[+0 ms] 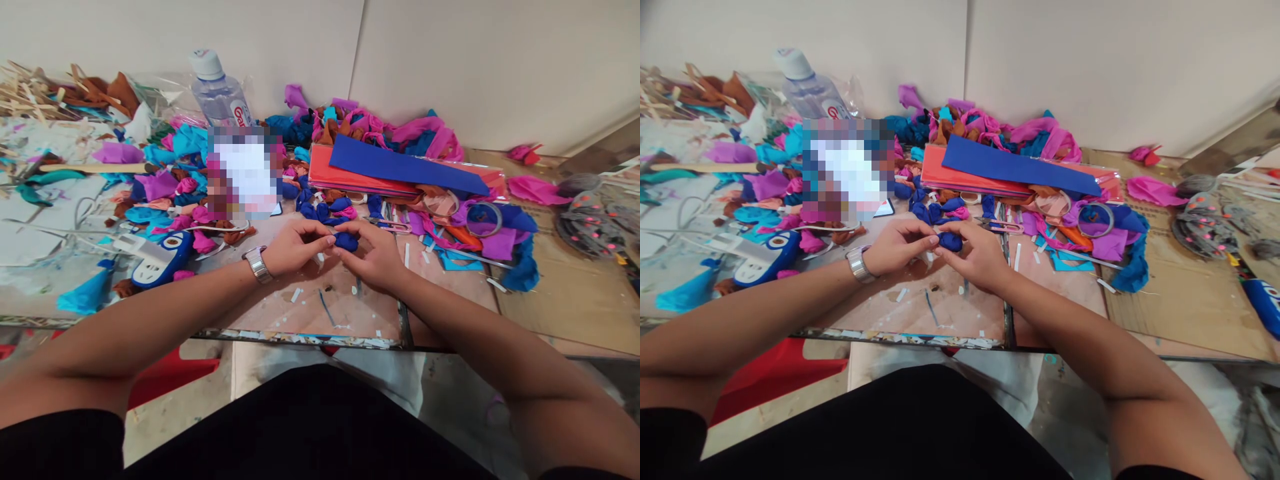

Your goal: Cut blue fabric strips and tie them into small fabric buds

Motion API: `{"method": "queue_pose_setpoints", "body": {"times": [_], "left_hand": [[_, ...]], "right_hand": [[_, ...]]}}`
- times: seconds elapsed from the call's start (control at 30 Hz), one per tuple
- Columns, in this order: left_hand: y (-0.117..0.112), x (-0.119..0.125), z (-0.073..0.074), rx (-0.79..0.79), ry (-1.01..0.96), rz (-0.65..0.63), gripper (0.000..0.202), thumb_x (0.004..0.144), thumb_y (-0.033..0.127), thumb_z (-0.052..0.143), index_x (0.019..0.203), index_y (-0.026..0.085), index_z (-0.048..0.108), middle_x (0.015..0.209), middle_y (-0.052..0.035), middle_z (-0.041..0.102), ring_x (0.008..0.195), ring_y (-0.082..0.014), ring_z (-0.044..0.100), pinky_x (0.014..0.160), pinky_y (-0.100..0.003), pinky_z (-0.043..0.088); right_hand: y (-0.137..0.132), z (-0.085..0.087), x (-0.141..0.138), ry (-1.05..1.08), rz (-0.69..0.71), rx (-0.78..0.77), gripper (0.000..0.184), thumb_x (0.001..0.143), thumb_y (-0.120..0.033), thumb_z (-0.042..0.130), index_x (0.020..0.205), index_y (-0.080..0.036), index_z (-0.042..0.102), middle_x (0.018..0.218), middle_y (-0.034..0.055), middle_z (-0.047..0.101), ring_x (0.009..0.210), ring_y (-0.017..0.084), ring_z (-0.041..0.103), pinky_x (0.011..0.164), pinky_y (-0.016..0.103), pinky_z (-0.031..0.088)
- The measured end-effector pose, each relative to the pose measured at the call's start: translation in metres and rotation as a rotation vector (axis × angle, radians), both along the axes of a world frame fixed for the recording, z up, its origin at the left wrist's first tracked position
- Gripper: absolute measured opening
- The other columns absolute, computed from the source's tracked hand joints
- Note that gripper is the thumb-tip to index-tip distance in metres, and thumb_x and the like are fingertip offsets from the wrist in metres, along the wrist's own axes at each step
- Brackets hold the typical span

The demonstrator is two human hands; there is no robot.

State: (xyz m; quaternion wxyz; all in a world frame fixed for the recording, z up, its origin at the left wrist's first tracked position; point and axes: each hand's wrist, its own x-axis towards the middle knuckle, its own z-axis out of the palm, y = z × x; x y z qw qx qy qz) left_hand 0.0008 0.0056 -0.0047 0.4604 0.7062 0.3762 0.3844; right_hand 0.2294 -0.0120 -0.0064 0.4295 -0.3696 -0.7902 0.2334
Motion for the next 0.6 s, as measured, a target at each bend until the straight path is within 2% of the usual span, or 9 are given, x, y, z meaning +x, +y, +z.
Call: {"method": "queue_pose_setpoints", "body": {"times": [0.13, 0.23, 0.43, 0.6], "left_hand": [[-0.0008, 0.0, -0.0018, -0.012, 0.006, 0.001, 0.043, 0.095, 0.057, 0.078, 0.088, 0.015, 0.079, 0.083, -0.008, 0.082, 0.071, -0.0145, 0.07, 0.064, -0.024, 0.054], [-0.0027, 0.0013, -0.0027, -0.021, 0.009, -0.005, 0.044, 0.095, 0.058, 0.077, 0.092, 0.015, 0.078, 0.085, -0.0079, 0.082, 0.068, -0.0136, 0.07, 0.061, -0.023, 0.054], [-0.0039, 0.0038, -0.0051, -0.013, -0.048, 0.035, 0.044, 0.093, 0.059, 0.08, 0.098, 0.016, 0.078, 0.088, -0.008, 0.083, 0.075, -0.016, 0.076, 0.068, -0.024, 0.06], [-0.0023, 0.0035, -0.007, -0.005, -0.063, 0.053, 0.044, 0.093, 0.058, 0.081, 0.098, 0.015, 0.08, 0.087, -0.0084, 0.083, 0.072, -0.0151, 0.075, 0.067, -0.023, 0.059]], "right_hand": [[0.0008, 0.0005, -0.0014, 0.063, -0.048, -0.106, 0.016, 0.099, -0.033, 0.074, 0.11, -0.024, 0.08, 0.102, 0.0038, 0.084, 0.089, 0.021, 0.076, 0.082, 0.037, 0.059], [0.0026, -0.0008, -0.0025, 0.077, -0.075, -0.143, 0.011, 0.096, -0.031, 0.075, 0.101, -0.024, 0.081, 0.09, 0.0021, 0.082, 0.08, 0.02, 0.073, 0.076, 0.035, 0.057], [0.0055, -0.0059, -0.0046, 0.132, -0.085, -0.104, 0.007, 0.095, -0.031, 0.077, 0.092, -0.025, 0.079, 0.094, 0.0039, 0.081, 0.09, 0.023, 0.073, 0.084, 0.04, 0.057], [0.0034, -0.004, -0.0068, 0.114, -0.114, -0.118, 0.006, 0.093, -0.028, 0.077, 0.095, -0.024, 0.081, 0.09, 0.0028, 0.08, 0.084, 0.021, 0.071, 0.078, 0.037, 0.055]]}}
